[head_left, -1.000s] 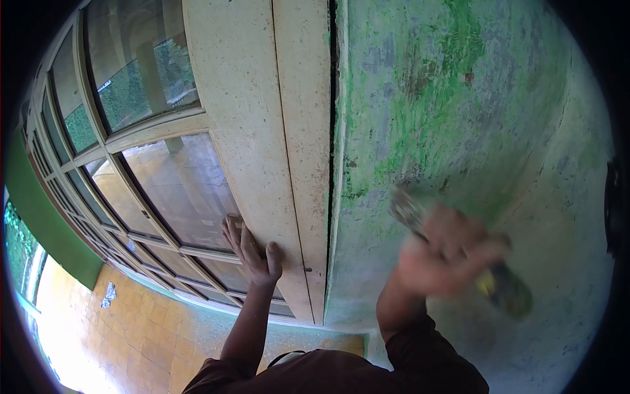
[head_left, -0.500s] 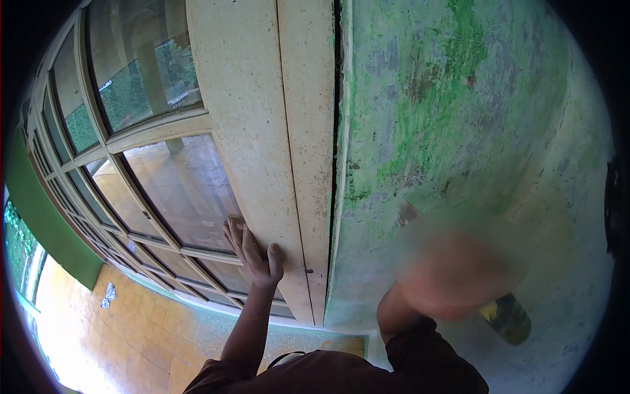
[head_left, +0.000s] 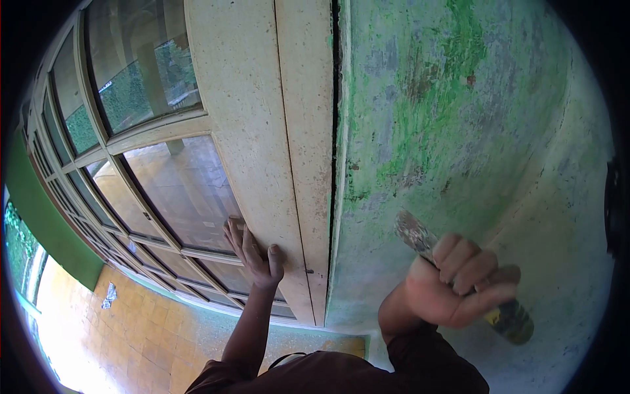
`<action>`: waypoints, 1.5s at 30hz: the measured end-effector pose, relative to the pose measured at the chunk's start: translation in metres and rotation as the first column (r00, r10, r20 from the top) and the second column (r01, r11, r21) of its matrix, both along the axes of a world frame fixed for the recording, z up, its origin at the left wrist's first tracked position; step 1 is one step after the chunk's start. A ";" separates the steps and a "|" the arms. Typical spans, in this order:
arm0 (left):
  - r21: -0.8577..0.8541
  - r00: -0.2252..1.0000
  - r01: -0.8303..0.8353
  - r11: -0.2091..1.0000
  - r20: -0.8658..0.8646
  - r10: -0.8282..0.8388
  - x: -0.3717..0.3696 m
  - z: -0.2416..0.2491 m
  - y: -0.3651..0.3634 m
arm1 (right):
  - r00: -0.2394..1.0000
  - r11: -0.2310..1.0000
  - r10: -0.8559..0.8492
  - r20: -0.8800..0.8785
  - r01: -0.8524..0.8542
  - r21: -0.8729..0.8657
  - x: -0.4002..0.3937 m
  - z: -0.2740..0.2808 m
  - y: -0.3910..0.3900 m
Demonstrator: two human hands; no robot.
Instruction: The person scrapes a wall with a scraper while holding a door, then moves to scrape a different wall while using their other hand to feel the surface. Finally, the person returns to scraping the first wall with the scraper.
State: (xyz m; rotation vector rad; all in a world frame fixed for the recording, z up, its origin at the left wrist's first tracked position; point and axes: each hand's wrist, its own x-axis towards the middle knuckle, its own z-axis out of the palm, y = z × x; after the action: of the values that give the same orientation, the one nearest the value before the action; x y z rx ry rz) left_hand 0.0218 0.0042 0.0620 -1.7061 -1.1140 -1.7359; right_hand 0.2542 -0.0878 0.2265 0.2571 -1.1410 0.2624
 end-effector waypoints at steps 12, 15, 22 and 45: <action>0.003 1.000 0.012 1.000 -0.006 -0.012 0.001 0.000 -0.002 | 0.992 0.990 0.129 -0.001 -0.128 -0.053 0.000 -0.004 0.020; 0.008 1.000 0.013 1.000 0.001 -0.013 0.003 0.000 -0.003 | 0.999 0.996 0.030 -0.009 -0.031 -0.079 -0.007 0.004 0.011; 0.001 1.000 0.015 1.000 0.015 -0.015 0.003 0.001 -0.003 | 0.998 0.992 -0.068 -0.014 0.066 -0.106 -0.009 0.002 0.013; 0.033 1.000 0.025 0.999 0.006 -0.025 0.002 0.000 0.000 | 0.999 0.999 -0.003 0.051 0.001 0.043 -0.001 0.006 0.014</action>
State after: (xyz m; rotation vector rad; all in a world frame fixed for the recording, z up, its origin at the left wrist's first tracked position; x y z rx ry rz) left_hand 0.0239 0.0040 0.0619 -1.7034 -1.0655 -1.7664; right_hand 0.2535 -0.0735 0.2320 0.2888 -1.1980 0.2437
